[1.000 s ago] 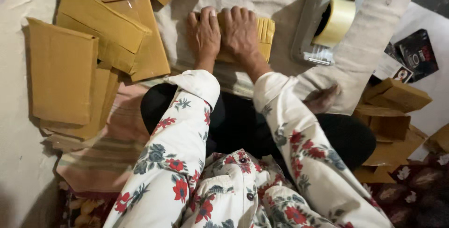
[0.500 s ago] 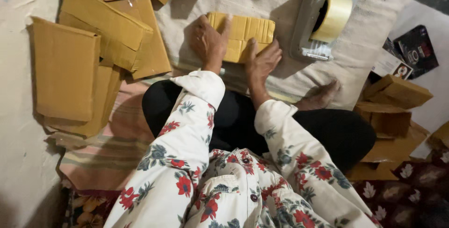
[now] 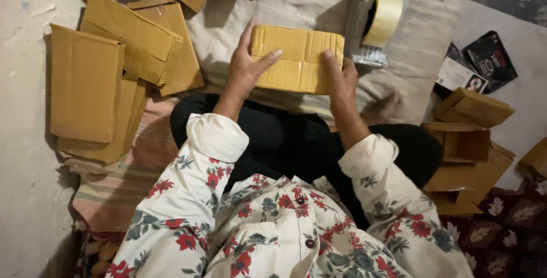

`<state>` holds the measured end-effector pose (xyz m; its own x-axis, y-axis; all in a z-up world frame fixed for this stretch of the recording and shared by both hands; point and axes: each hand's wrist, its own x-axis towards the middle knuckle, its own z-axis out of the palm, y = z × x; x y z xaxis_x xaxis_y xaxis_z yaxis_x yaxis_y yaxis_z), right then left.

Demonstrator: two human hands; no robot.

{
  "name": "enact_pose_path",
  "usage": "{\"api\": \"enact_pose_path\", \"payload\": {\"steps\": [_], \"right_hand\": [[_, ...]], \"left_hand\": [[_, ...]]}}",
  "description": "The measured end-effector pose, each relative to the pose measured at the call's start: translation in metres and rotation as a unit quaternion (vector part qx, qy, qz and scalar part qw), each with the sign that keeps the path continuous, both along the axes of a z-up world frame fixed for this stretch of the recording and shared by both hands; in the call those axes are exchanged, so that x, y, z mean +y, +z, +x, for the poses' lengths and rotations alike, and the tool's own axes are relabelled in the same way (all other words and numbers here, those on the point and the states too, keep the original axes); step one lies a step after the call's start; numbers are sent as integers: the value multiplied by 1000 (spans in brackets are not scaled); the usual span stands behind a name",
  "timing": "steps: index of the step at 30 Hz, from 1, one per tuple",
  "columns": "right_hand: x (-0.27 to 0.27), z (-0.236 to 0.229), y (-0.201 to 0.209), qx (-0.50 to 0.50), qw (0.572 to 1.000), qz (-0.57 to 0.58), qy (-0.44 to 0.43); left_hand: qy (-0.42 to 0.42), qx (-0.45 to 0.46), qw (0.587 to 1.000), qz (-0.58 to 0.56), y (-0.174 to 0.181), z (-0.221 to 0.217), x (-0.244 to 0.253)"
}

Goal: The person sits on the floor and packs smartwatches into small cardboard boxes. They open the watch boxes, place the watches and accessories into the shipping boxes, close the flaps, and seal them with packing tape using a tape dispenser.

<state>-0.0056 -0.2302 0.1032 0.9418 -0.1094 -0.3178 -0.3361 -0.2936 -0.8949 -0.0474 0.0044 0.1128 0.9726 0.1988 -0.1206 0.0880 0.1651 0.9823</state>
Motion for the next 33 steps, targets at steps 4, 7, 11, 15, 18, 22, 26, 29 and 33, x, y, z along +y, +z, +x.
{"api": "enact_pose_path", "payload": {"steps": [4,7,11,15,18,22,26,29,33], "right_hand": [[5,7,30,29,984,176,21],[16,7,35,-23,983,179,-21],[30,-13,18,-15,985,156,-66],[42,-37,2,-17,979,190,-68],[40,-33,3,-21,986,165,-23],[14,3,19,77,962,251,69],[4,19,39,116,936,264,200],[5,20,53,112,960,232,106],[0,31,66,29,974,198,104]], "left_hand": [[60,-32,991,-115,10,-10,-1],[165,-39,955,-243,2,-10,-23],[226,-3,923,-312,-17,-16,-60],[188,54,930,-313,-31,-23,-79],[187,56,933,-303,-32,-13,-68],[102,51,960,-255,-22,-7,-41],[-68,90,969,-221,0,-8,-34],[-184,97,955,-212,11,-15,-36],[-270,127,938,-179,11,-18,-34]]}}
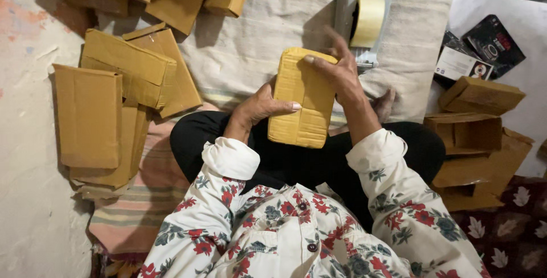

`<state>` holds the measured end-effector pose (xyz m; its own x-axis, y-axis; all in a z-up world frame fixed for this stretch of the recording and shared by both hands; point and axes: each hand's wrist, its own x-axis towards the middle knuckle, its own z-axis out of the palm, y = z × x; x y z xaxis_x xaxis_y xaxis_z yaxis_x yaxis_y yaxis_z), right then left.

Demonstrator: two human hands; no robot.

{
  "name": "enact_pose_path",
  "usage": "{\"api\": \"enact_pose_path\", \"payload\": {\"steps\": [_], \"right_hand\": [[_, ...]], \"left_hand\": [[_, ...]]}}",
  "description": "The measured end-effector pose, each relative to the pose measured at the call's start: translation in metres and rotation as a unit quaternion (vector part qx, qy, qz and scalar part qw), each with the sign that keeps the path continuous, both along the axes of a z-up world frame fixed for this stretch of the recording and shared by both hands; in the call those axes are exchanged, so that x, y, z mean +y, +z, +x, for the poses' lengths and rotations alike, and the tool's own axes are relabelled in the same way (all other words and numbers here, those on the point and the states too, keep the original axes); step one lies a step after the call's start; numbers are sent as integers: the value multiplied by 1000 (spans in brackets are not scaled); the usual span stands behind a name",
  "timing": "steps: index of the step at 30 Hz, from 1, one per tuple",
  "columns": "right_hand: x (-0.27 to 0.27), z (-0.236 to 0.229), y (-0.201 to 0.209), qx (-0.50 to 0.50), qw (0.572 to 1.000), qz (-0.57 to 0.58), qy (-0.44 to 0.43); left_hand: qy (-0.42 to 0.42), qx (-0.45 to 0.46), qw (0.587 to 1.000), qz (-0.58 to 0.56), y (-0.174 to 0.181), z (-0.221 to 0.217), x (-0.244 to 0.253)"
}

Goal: The person sits on the floor and packs smartwatches into small cardboard boxes. They open the watch boxes, place the watches and accessories into the shipping boxes, close the flaps, and seal them with packing tape using a tape dispenser.

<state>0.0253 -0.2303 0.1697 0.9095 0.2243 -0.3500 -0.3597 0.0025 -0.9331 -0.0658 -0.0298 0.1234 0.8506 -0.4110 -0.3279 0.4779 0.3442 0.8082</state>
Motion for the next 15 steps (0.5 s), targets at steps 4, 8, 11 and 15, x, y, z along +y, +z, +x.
{"api": "enact_pose_path", "payload": {"steps": [4,8,11,15], "right_hand": [[-9,8,0,41,995,-78,38],[-10,5,-17,-74,984,-97,-130],[-3,6,-34,-86,956,-33,-279],[2,-5,-45,-111,979,-77,-151]], "left_hand": [[4,-18,1000,-2,-14,9,3],[220,4,975,23,-24,16,5],[338,-80,932,102,-21,14,5],[399,-101,904,115,-15,14,5]]}}
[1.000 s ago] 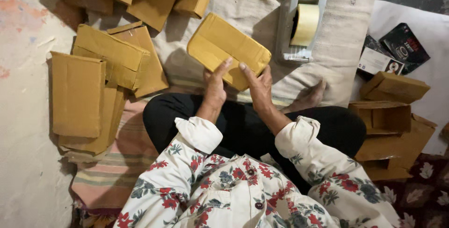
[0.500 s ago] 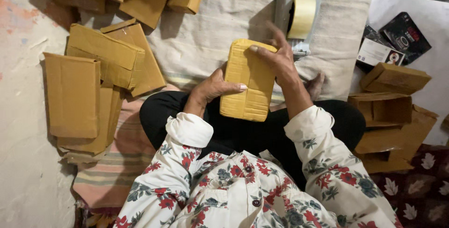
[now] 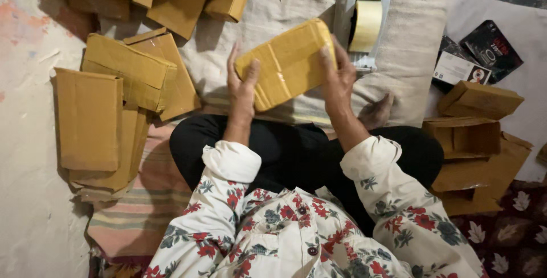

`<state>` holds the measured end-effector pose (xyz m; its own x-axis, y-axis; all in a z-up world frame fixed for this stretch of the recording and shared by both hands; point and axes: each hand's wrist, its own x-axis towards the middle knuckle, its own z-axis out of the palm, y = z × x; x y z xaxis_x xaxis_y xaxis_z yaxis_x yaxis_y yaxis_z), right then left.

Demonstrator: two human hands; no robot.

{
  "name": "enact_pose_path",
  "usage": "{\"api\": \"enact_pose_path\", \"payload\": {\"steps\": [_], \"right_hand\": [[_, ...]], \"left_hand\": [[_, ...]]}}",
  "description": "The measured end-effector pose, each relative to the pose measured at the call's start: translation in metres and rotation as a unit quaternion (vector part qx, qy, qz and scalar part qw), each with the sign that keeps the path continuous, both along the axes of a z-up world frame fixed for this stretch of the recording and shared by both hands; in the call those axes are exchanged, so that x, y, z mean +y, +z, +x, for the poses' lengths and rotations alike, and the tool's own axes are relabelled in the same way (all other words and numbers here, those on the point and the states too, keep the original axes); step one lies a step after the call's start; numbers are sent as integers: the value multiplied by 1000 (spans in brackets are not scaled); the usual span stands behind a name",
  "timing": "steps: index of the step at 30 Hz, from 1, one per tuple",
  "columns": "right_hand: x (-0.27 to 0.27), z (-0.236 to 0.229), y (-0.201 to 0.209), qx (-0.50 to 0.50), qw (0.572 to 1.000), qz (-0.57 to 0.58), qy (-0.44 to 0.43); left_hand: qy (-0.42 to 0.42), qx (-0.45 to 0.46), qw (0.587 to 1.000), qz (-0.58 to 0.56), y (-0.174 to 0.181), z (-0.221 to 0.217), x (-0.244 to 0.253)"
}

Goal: The person sits on the floor and packs smartwatches into small cardboard boxes. They open the watch boxes, place the watches and accessories into the shipping boxes, close the flaps, and seal them with packing tape using a tape dispenser.

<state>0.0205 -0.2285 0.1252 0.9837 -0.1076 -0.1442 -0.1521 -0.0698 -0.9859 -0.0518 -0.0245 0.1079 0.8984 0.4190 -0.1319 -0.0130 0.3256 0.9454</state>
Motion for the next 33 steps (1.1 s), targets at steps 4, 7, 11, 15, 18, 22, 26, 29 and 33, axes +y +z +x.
{"api": "enact_pose_path", "payload": {"steps": [4,7,11,15,18,22,26,29,33], "right_hand": [[-7,-3,11,22,989,0,149],[-17,1,24,11,982,33,188],[-15,-5,27,16,981,-25,193],[-10,-13,27,39,985,-34,167],[-11,-13,34,45,983,-62,166],[-8,-7,44,22,974,-138,180],[-2,-11,37,79,982,-138,106],[-2,-11,22,14,976,-207,71],[-9,-11,9,-81,921,-359,129]], "left_hand": [[-58,-24,993,101,-1,3,14],[-89,1,995,38,-4,7,12],[-96,8,995,6,-2,-3,10],[-122,54,991,-10,12,-3,14],[-128,41,991,-29,17,-2,12],[-128,42,991,-22,13,-1,13],[-97,22,977,190,2,-4,11],[-58,72,958,271,-3,1,10],[-94,131,952,259,-1,-3,7]]}}
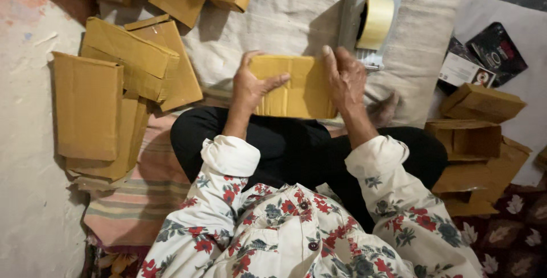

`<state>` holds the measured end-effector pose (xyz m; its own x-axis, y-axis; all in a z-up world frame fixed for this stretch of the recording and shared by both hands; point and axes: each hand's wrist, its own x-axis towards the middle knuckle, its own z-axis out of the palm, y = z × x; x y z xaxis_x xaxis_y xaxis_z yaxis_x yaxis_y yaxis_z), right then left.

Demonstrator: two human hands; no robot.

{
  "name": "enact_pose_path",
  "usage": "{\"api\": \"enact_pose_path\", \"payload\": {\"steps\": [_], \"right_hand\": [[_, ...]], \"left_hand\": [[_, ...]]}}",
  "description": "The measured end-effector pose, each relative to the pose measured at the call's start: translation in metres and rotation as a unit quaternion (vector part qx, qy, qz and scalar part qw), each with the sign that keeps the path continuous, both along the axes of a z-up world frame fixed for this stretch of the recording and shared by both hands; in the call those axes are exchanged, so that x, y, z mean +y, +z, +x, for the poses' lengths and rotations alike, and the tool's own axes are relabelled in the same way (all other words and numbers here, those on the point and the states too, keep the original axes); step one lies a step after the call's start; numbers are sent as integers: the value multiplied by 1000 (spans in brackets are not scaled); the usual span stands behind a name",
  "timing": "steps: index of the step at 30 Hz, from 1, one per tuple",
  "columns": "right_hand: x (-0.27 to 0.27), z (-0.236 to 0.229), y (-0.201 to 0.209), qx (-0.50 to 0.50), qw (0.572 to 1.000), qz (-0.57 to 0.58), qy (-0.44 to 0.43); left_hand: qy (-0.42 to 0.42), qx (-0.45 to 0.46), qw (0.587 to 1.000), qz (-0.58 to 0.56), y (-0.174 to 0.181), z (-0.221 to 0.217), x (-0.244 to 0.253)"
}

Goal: The person sits on the floor and packs smartwatches into small cardboard boxes. They open the watch boxes, place the watches and accessories into the shipping boxes, close the flaps, and seal them with packing tape using a tape dispenser.

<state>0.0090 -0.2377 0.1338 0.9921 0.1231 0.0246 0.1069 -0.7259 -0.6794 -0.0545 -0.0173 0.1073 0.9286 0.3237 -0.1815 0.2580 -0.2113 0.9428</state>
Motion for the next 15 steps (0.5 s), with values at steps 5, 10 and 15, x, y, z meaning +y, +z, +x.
{"api": "enact_pose_path", "payload": {"steps": [5,10,15], "right_hand": [[25,-10,5,-26,954,-173,243],[21,-6,39,79,946,-156,272],[-6,13,63,192,936,-161,247]], "left_hand": [[-151,30,988,13,10,-1,-12],[-128,-4,991,-30,14,-5,-3],[-36,-15,993,-110,20,2,9]]}}
